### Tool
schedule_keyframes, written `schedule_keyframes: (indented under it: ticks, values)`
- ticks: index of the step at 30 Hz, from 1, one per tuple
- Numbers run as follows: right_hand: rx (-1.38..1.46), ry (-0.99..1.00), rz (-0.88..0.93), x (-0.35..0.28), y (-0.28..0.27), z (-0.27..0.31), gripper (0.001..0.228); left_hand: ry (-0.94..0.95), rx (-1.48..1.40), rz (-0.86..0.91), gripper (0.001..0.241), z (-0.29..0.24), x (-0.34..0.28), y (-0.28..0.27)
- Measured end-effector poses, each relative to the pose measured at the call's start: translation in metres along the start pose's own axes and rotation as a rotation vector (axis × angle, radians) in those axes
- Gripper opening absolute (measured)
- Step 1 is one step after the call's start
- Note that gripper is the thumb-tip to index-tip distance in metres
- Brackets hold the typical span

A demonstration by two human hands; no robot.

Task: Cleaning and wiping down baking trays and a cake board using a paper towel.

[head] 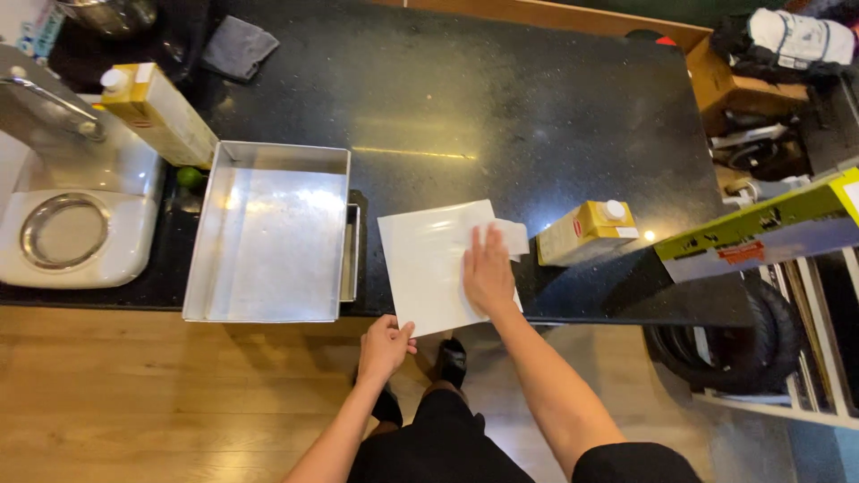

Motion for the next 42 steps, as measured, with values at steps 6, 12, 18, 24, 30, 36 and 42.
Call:
schedule_keyframes:
  ticks: [6,12,18,24,30,36,42]
  values:
    - [-0.239,-0.764,-0.261,-0.001,0.064,0.023,0.054,0.016,0.082,0.008,0.026,0.010,0.013,0.002]
    - [-0.194,-0.076,0.042,0.051,0.028,-0.012,0.060,0.030,-0.019,0.038,0.029,0.007,0.007,-0.001]
    - [-0.276,-0.716,0.057,0.042,0.054,0.043,0.063,0.037,-0.013,0.030,0.026,0.007,0.009,0.001]
    - [-0.296,-0.715,-0.123,0.096,0.054,0.048,0.059,-0.026,0.007,0.024,0.022,-0.014,-0.008,-0.005]
    - [-0.150,-0.782,0.096,0.056,0.056,0.063,0.063,-0.017,-0.111,-0.015,0.027,-0.009,-0.009,-0.003]
    - [-0.219,-0.413,0.191,0.069,0.028,0.029,0.065,-0.065,-0.051,-0.012,0.031,-0.013,-0.012,-0.006]
    - [-0.122,-0.368,-0.266,0.011,0.039,0.009,0.072,-0.025,-0.213,-0.024,0.025,-0.005,-0.009,-0.004]
Point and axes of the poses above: each hand's wrist, its own x-axis towards the middle knuckle, its own y-axis out of the palm, z = x × y, the point moved 1 cm from there along x, towards the middle knuckle, and after that the axes turned 1 degree about -y, right-handed, at the moved point
